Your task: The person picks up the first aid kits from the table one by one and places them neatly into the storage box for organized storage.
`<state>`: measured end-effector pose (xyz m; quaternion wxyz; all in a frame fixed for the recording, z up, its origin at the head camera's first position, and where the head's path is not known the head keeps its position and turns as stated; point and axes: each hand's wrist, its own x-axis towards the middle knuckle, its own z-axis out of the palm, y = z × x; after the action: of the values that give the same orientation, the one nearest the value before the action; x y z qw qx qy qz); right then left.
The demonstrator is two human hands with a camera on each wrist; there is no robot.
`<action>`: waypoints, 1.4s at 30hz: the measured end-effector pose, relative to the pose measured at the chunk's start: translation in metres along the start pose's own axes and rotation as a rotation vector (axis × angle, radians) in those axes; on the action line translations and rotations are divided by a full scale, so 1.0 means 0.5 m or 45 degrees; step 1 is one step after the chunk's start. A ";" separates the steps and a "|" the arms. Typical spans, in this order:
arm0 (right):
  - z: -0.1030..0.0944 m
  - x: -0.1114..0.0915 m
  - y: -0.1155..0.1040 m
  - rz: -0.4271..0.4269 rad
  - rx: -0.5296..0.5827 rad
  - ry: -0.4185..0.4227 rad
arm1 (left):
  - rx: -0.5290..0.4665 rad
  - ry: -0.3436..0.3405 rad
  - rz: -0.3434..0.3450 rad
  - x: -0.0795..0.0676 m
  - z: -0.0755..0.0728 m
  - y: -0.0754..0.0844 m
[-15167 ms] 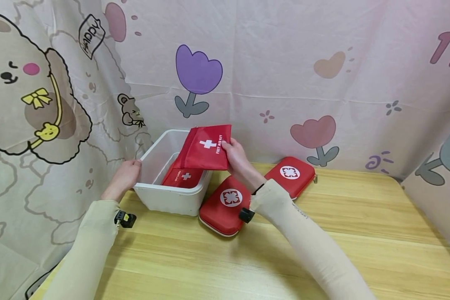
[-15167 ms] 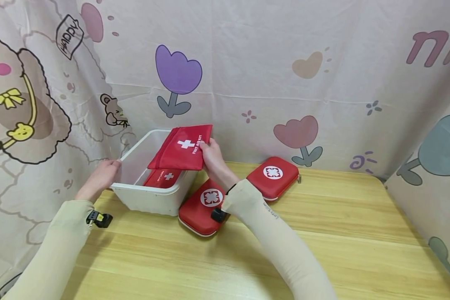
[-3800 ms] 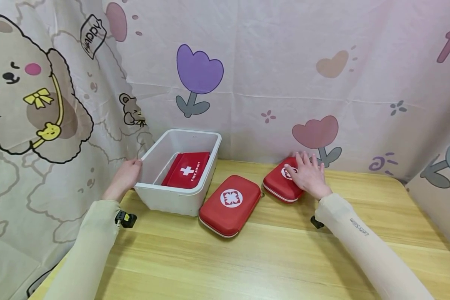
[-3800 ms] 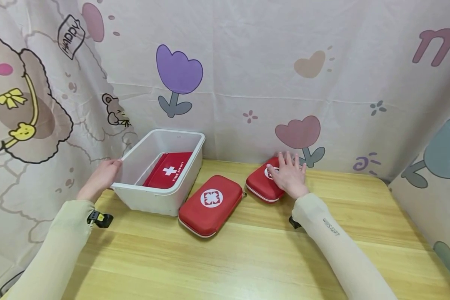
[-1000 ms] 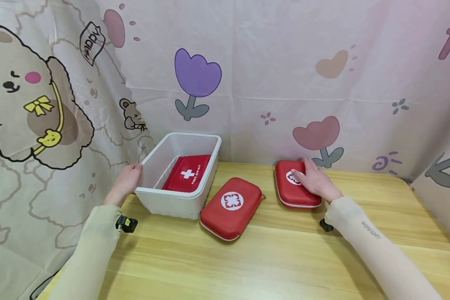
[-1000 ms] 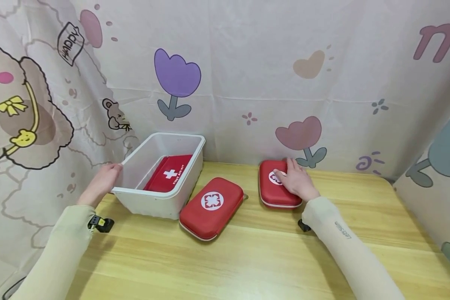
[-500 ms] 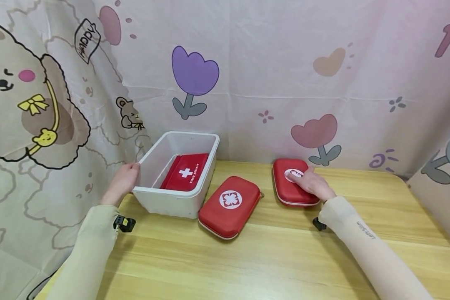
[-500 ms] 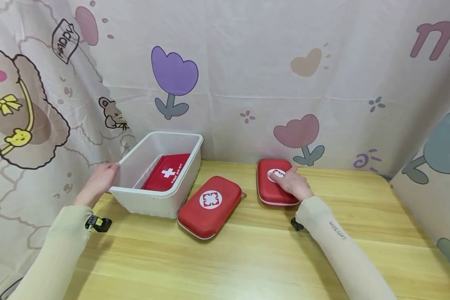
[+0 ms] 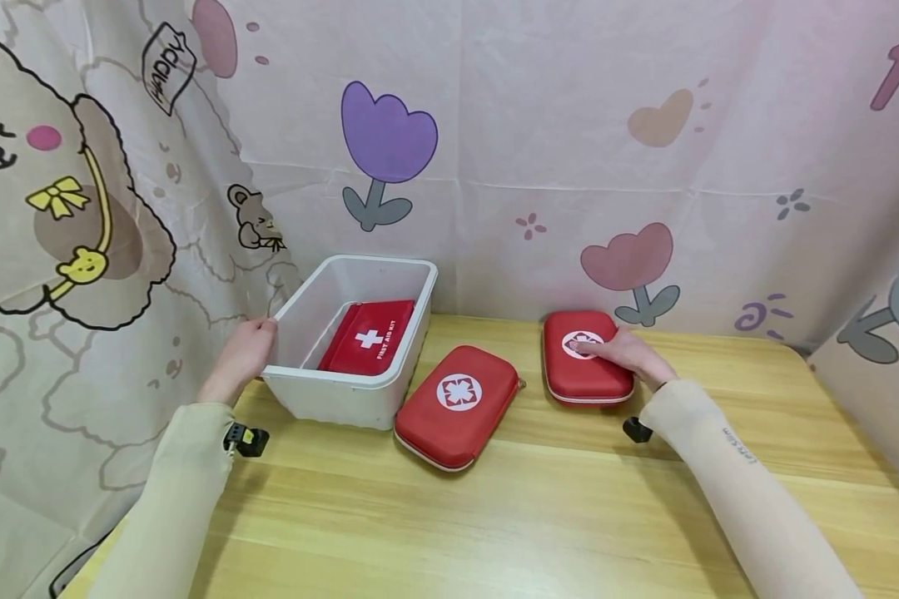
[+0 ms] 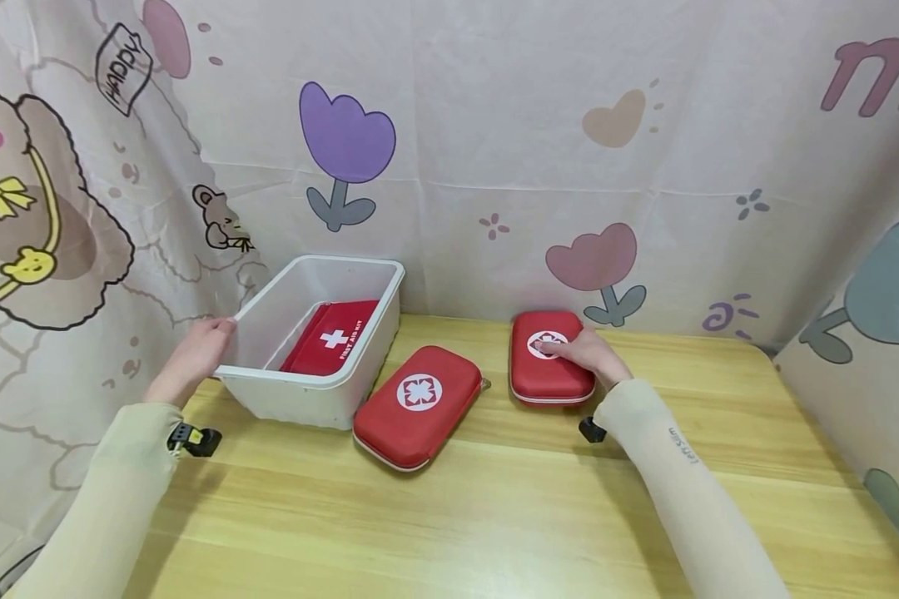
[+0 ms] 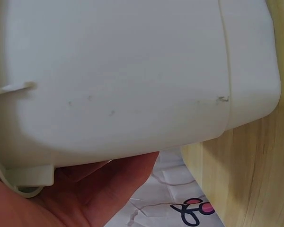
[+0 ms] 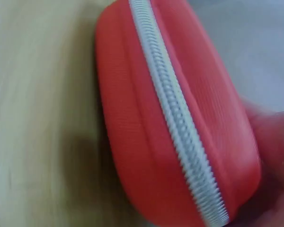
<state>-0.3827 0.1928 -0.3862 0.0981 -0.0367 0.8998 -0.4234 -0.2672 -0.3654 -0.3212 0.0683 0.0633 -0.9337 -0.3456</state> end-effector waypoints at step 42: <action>0.002 -0.069 0.045 0.103 0.828 -0.071 | 0.020 0.033 0.027 0.000 -0.004 0.002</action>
<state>-0.3482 0.2115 -0.3993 0.1461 0.0206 0.7151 -0.6832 -0.2671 -0.3660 -0.3193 0.0836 0.0582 -0.9362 -0.3365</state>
